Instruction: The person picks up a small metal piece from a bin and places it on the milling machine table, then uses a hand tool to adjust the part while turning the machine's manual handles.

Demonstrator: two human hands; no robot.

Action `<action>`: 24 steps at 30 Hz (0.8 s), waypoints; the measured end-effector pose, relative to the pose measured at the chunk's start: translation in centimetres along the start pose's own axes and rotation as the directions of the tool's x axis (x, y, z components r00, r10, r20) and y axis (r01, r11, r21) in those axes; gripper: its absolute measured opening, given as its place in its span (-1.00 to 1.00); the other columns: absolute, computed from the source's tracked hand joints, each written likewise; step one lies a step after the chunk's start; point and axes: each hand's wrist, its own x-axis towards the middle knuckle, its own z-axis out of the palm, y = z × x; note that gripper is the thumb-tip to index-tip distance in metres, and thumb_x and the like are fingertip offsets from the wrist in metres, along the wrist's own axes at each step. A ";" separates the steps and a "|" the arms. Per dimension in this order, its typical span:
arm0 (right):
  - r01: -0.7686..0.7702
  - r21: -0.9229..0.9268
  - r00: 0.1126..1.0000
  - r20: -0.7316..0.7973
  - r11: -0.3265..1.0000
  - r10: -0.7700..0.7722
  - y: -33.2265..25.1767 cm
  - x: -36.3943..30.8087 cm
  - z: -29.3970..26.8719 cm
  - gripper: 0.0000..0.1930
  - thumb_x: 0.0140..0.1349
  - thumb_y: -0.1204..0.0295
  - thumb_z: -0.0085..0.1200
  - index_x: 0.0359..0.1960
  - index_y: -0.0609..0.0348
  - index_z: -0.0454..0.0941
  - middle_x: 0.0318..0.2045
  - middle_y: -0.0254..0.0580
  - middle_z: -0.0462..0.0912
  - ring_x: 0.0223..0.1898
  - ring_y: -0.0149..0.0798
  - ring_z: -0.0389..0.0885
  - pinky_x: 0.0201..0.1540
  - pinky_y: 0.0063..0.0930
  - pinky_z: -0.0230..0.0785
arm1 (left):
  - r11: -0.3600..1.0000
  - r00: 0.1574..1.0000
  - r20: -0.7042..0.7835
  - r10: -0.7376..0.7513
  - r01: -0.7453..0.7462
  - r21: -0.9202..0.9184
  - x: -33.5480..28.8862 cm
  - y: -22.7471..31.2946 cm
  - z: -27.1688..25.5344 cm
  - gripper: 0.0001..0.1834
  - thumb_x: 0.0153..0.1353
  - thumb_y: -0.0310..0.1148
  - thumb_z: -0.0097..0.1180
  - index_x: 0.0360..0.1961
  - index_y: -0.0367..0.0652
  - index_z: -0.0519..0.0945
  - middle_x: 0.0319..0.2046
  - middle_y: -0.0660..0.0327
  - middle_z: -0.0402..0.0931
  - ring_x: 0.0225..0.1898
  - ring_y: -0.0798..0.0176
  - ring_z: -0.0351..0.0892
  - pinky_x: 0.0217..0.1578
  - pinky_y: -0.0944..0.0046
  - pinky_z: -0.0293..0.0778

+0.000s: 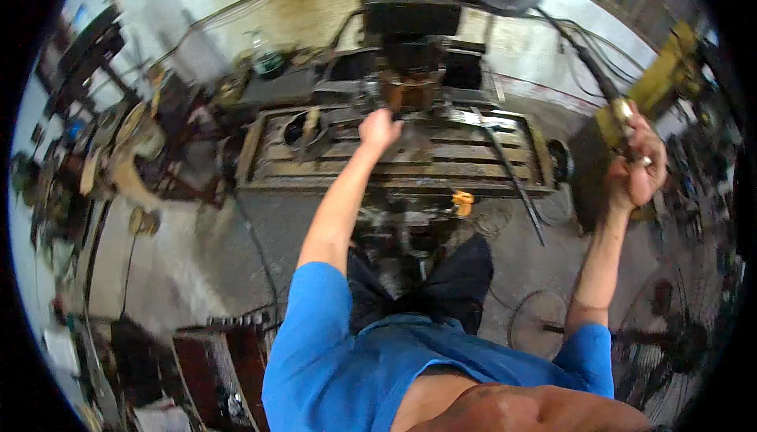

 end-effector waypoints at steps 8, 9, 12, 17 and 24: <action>-0.217 0.141 0.974 0.102 0.966 0.204 2.6 -3.1 -4.9 -0.78 0.21 0.47 -0.26 -0.23 0.40 0.34 0.05 0.26 0.29 0.08 0.12 0.27 0.14 -0.05 0.13 | 0.937 0.978 0.131 0.162 -0.111 -0.333 -12.4 -7.7 -11.0 -0.57 -0.07 -0.31 0.17 -0.11 -0.19 0.50 -0.50 0.02 0.55 -0.51 0.16 0.55 -0.42 0.20 0.42; -0.175 0.076 0.981 0.093 0.982 0.167 2.8 -3.1 -4.5 -0.77 0.23 0.44 -0.25 -0.22 0.39 0.34 0.07 0.23 0.27 0.09 0.08 0.26 0.15 -0.09 0.12 | 0.925 0.969 -0.043 0.245 -0.247 -0.290 -14.9 -11.4 -11.6 -0.58 -0.05 -0.32 0.16 -0.11 -0.19 0.50 -0.54 0.05 0.54 -0.57 0.20 0.52 -0.46 0.22 0.42; -0.114 -0.024 0.984 0.133 0.993 0.116 6.5 -3.8 -7.8 -0.73 0.28 0.41 -0.27 -0.18 0.43 0.32 0.10 0.15 0.26 0.08 -0.02 0.28 0.16 -0.23 0.12 | 0.964 1.000 -0.010 -0.009 0.006 -0.267 -24.8 -17.7 -18.2 -0.62 -0.02 -0.34 0.12 -0.11 -0.19 0.50 -0.62 0.13 0.50 -0.67 0.35 0.46 -0.55 0.28 0.40; 0.217 -0.092 0.968 0.148 0.972 -0.202 6.1 -3.9 -5.8 -0.74 0.27 0.48 -0.26 -0.19 0.51 0.36 0.00 0.30 0.34 -0.04 0.09 0.41 0.06 -0.20 0.21 | 0.740 0.698 -0.253 -0.670 0.654 -0.157 -45.0 -27.9 -25.6 -0.63 -0.09 -0.41 0.09 -0.17 -0.18 0.53 -0.50 0.11 0.53 -0.48 0.28 0.52 -0.47 0.27 0.41; 0.227 -0.220 0.974 0.063 0.949 -0.218 8.8 -5.9 -6.3 -0.69 0.24 0.34 -0.25 -0.39 0.45 0.37 -0.42 0.07 0.41 -0.40 -0.06 0.36 -0.29 -0.23 0.28 | 0.292 0.224 -0.476 -0.850 0.953 -0.074 -67.5 -30.9 -24.2 -0.57 -0.19 -0.44 0.02 -0.16 -0.08 0.56 -0.16 0.04 0.50 -0.07 0.04 0.45 -0.05 0.17 0.36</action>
